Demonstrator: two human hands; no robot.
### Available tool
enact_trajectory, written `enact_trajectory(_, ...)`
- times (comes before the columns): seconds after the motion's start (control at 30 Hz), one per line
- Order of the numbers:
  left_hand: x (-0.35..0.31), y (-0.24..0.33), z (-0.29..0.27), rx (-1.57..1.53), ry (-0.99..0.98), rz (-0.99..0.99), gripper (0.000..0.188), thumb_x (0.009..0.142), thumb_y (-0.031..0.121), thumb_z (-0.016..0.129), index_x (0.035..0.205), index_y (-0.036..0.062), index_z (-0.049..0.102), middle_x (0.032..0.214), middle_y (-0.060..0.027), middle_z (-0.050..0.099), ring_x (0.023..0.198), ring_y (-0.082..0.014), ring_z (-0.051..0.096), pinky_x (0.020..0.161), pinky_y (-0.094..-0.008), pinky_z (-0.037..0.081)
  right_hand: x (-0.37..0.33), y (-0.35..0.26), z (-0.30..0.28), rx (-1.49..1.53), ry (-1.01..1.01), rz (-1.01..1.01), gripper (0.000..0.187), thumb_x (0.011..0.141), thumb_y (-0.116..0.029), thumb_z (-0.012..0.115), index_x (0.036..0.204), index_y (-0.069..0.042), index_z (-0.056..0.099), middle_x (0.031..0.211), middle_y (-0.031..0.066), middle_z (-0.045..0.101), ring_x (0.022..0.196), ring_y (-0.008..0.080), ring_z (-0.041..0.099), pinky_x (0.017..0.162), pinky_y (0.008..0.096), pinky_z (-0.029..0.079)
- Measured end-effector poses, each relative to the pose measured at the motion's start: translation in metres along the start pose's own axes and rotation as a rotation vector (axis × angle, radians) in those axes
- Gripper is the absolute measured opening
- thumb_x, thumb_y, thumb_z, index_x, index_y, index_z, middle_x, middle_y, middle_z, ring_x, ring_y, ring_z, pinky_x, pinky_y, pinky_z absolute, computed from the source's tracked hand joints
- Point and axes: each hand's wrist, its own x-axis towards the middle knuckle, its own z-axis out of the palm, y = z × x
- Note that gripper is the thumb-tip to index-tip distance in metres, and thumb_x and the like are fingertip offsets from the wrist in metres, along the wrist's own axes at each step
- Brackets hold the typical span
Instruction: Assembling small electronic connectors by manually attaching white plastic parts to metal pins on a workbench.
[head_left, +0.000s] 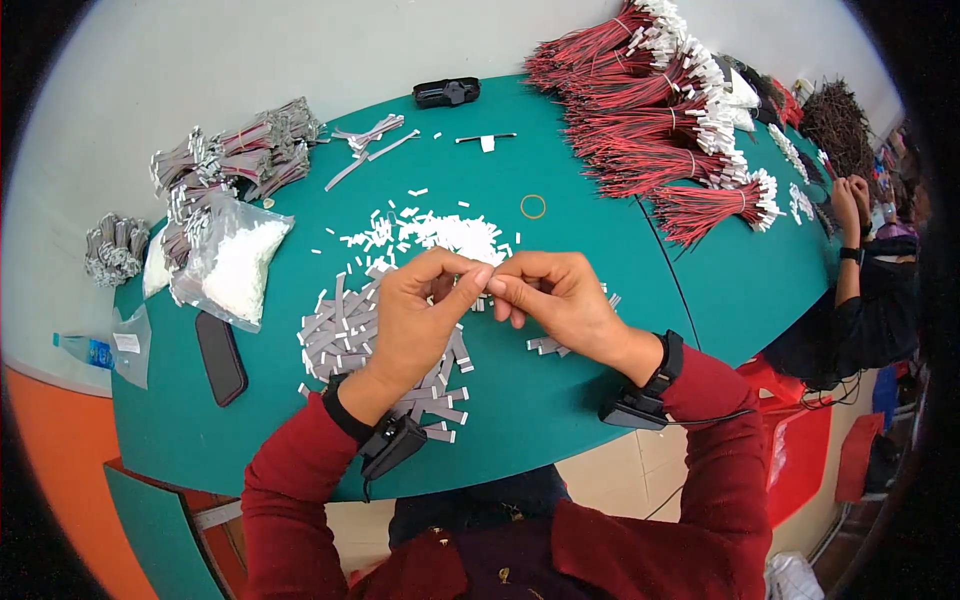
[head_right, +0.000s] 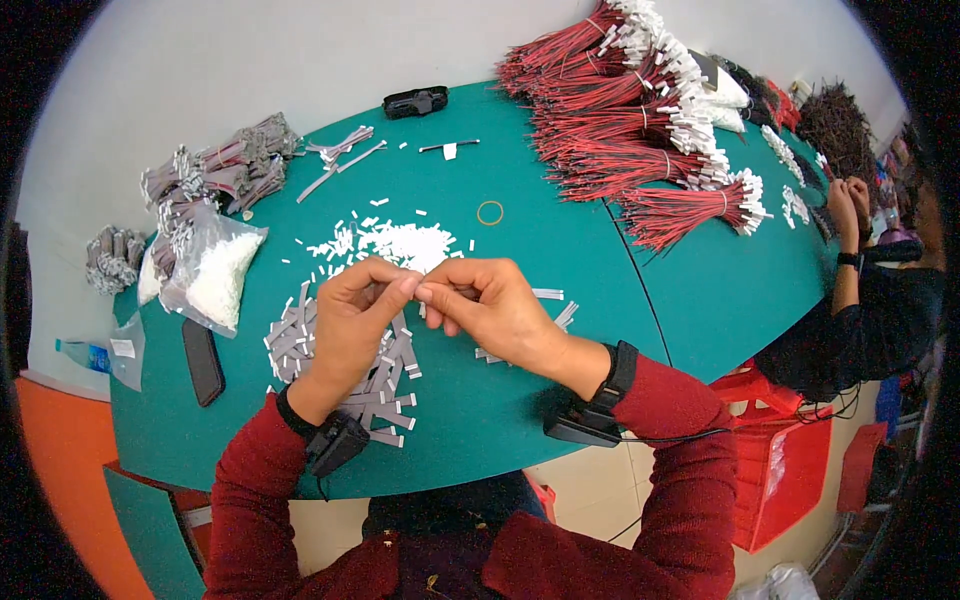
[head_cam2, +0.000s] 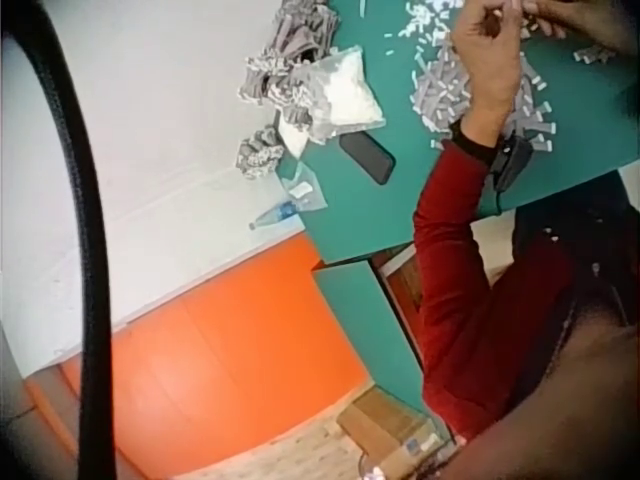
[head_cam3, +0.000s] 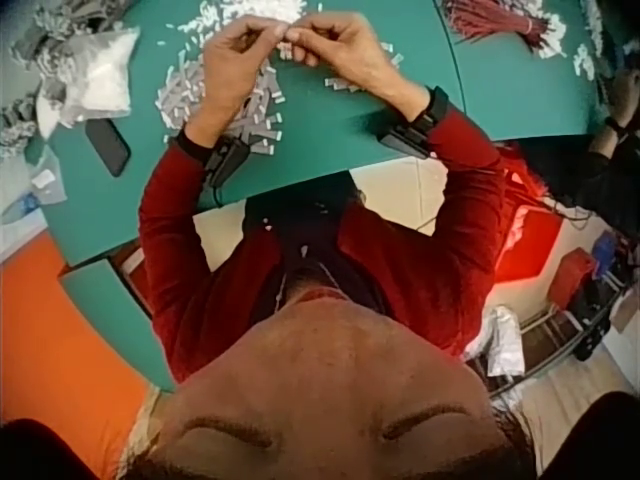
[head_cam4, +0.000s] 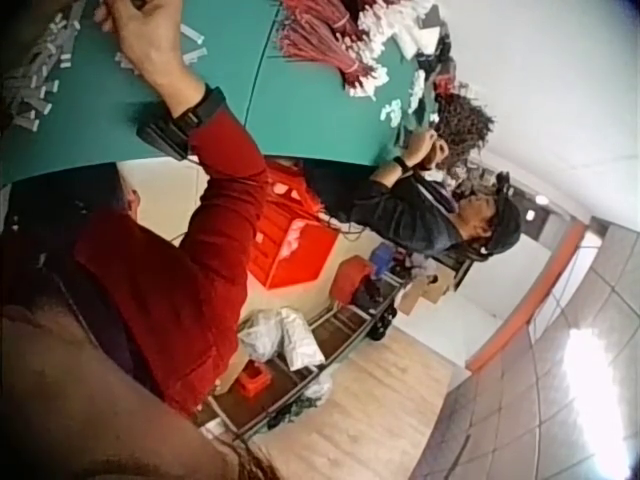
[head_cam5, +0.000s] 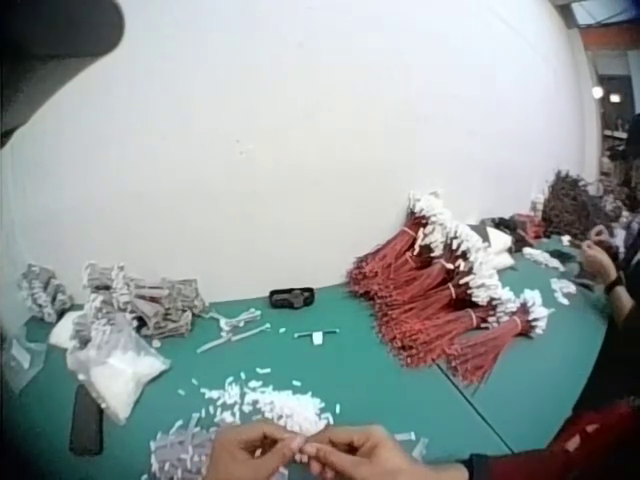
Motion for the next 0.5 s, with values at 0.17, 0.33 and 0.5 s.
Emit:
enact_trajectory(0.17, 0.008, 0.001, -0.005, 0.033, -0.058, -0.067, 0.012, 0.083, 0.013, 0.062, 0.085, 0.0010, 0.062, 0.077, 0.0002, 0.060, 0.069, -0.0051, 0.052, 0.062, -0.0207, 0.040, 0.004, 0.003, -0.008, -0.041, 0.019, -0.011, 0.017, 0.089, -0.015, 0.056, 0.084, -0.001, 0.063, 0.068, 0.0005, 0.060, 0.057, 0.0035, 0.051, 0.051, 0.0166, 0.041)
enact_trajectory(0.33, 0.011, -0.010, -0.016, 0.647, -0.186, 0.081, 0.012, 0.073, 0.011, 0.068, 0.081, 0.0041, 0.062, 0.072, -0.0017, 0.059, 0.068, -0.0139, 0.053, 0.061, -0.0281, 0.041, 0.008, 0.003, -0.015, -0.018, 0.062, -0.025, 0.016, 0.089, -0.014, 0.056, 0.084, -0.001, 0.063, 0.068, 0.0006, 0.060, 0.057, 0.0036, 0.051, 0.051, 0.0167, 0.041)
enact_trajectory(0.5, 0.006, -0.009, -0.011, 0.879, -0.249, 0.107, 0.015, 0.066, 0.010, 0.070, 0.077, 0.0061, 0.061, 0.071, -0.0058, 0.059, 0.073, -0.0246, 0.054, 0.062, -0.0351, 0.043, 0.008, 0.005, -0.015, -0.026, 0.046, -0.033, 0.016, 0.088, -0.014, 0.056, 0.085, 0.000, 0.063, 0.068, 0.0006, 0.061, 0.057, 0.0037, 0.051, 0.051, 0.0167, 0.041)
